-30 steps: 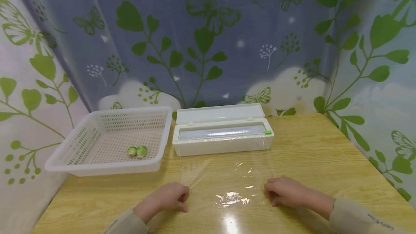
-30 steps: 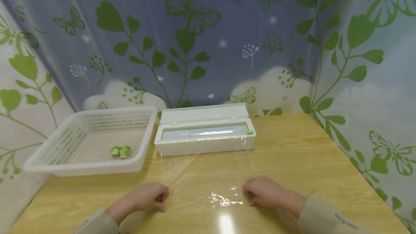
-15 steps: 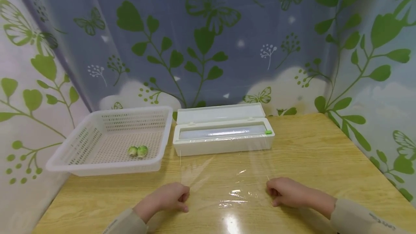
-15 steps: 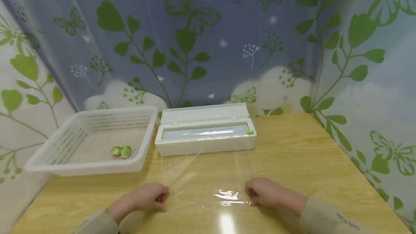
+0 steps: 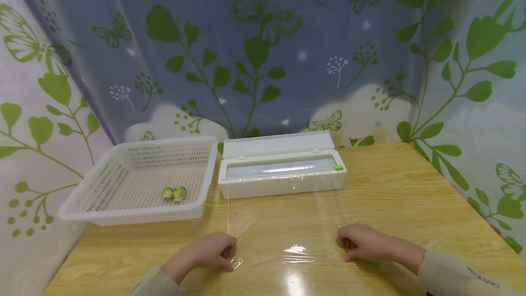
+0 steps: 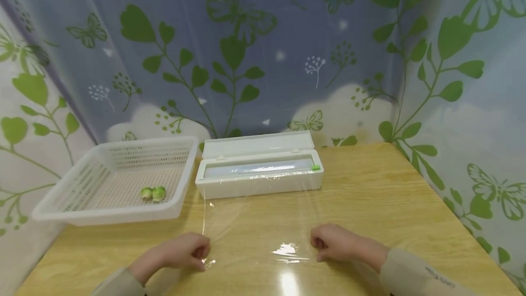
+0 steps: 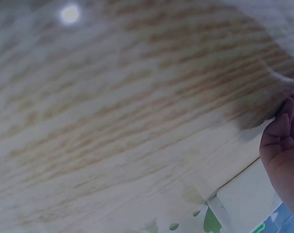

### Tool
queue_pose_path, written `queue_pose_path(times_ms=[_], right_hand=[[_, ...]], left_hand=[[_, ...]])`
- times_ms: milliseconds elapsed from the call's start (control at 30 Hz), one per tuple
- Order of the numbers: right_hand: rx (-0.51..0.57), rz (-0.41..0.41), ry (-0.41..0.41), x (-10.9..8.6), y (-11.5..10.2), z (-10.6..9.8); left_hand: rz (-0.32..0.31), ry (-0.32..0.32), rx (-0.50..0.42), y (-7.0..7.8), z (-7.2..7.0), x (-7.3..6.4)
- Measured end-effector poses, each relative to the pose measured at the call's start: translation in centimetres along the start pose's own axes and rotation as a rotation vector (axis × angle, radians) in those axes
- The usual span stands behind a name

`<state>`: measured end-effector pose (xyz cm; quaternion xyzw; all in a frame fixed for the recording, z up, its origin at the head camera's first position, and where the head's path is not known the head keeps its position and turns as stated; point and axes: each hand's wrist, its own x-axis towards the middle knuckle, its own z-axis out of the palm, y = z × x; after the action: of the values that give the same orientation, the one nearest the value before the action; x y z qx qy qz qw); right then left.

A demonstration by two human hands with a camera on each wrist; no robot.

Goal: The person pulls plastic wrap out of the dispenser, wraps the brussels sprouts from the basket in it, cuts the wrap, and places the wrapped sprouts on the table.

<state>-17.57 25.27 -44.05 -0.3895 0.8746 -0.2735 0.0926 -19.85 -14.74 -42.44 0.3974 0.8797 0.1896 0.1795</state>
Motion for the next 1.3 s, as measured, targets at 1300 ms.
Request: queue_pose_path(times_ms=[1300], right_hand=[[-0.018,-0.034,0.020,0.0,-0.3,0.1]], left_hand=[[0.098,0.115,-0.298,0.3,-3.3,-2.5]])
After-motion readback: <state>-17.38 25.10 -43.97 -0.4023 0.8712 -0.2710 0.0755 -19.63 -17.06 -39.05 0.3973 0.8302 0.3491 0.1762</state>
